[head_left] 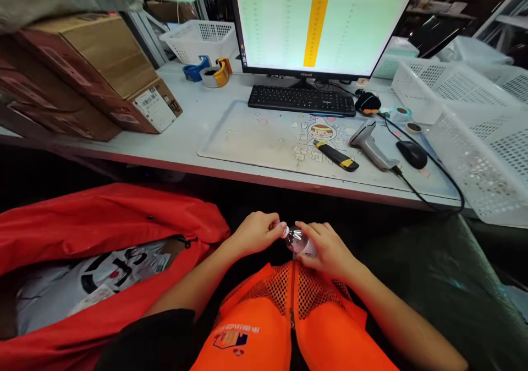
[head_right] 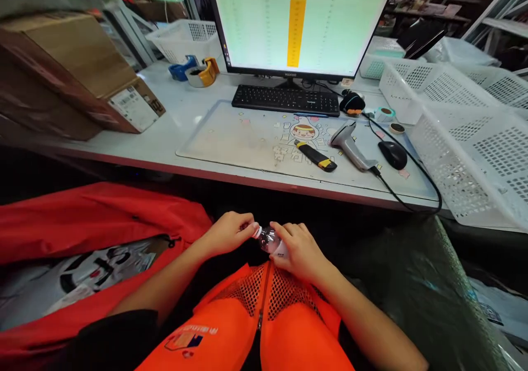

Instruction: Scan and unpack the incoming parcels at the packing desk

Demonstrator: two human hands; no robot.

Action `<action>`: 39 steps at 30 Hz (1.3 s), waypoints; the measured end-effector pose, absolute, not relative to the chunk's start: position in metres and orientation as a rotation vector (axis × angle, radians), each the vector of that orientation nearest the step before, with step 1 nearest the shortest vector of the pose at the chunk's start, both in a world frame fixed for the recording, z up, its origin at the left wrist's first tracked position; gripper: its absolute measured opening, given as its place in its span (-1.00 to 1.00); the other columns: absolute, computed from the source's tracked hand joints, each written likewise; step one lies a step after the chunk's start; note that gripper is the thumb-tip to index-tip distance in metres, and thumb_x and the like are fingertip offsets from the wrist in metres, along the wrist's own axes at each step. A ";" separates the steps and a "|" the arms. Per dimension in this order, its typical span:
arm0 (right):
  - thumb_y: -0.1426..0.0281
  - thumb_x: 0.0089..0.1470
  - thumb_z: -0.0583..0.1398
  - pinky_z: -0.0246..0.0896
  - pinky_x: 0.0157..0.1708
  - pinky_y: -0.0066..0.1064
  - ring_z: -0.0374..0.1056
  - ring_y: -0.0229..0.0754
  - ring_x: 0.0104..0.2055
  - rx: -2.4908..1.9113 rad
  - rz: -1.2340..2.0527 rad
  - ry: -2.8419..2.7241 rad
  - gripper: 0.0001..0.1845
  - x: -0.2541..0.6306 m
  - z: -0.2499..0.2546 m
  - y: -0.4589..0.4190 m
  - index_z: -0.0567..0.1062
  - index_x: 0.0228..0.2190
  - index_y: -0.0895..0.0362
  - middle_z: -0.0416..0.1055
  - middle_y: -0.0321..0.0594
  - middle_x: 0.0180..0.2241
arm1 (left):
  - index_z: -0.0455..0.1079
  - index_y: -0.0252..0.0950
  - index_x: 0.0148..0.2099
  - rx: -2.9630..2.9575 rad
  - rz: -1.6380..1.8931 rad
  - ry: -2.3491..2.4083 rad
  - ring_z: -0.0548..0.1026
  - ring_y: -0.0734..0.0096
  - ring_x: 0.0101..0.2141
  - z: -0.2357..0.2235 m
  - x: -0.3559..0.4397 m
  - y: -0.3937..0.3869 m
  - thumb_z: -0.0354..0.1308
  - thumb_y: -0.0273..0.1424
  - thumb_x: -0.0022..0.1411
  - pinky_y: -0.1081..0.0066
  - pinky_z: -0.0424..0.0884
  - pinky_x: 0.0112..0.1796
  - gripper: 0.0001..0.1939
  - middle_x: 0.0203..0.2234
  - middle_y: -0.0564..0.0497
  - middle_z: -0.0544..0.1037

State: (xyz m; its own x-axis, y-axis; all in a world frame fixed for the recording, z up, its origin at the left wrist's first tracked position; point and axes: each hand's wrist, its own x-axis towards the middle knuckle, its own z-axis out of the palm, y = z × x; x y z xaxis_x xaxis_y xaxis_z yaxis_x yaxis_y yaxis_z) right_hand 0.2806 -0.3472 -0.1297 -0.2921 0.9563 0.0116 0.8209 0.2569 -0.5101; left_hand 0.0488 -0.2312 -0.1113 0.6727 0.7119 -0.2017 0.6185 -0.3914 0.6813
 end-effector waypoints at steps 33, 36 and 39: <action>0.39 0.17 0.32 0.26 0.03 -0.05 0.43 0.12 0.03 -1.815 0.468 -2.132 -0.33 0.276 -0.149 -0.336 0.36 0.28 0.17 0.50 0.07 0.08 | 0.43 -0.26 -0.09 1.997 0.446 0.852 0.47 0.43 -0.41 -0.137 0.051 -0.226 0.15 -0.23 0.40 0.44 0.36 -0.35 -0.80 -0.39 0.05 0.53; 0.41 0.16 0.31 0.30 0.04 -0.03 0.46 0.12 0.05 -1.755 0.477 -2.066 -0.37 0.276 -0.151 -0.339 0.37 0.24 0.17 0.51 0.08 0.10 | 0.40 -0.27 -0.16 1.778 0.618 0.987 0.45 0.45 -0.45 -0.150 0.051 -0.223 0.13 -0.11 0.40 0.45 0.36 -0.41 -0.70 -0.44 0.06 0.49; 0.38 0.18 0.31 0.35 0.07 -0.05 0.48 0.09 0.10 -1.525 0.466 -2.021 -0.40 0.280 -0.139 -0.344 0.36 0.22 0.11 0.51 0.07 0.13 | 0.41 -0.29 -0.11 1.453 0.743 1.034 0.46 0.44 -0.46 -0.179 0.048 -0.212 0.21 0.02 0.28 0.46 0.38 -0.47 -0.56 -0.39 0.04 0.48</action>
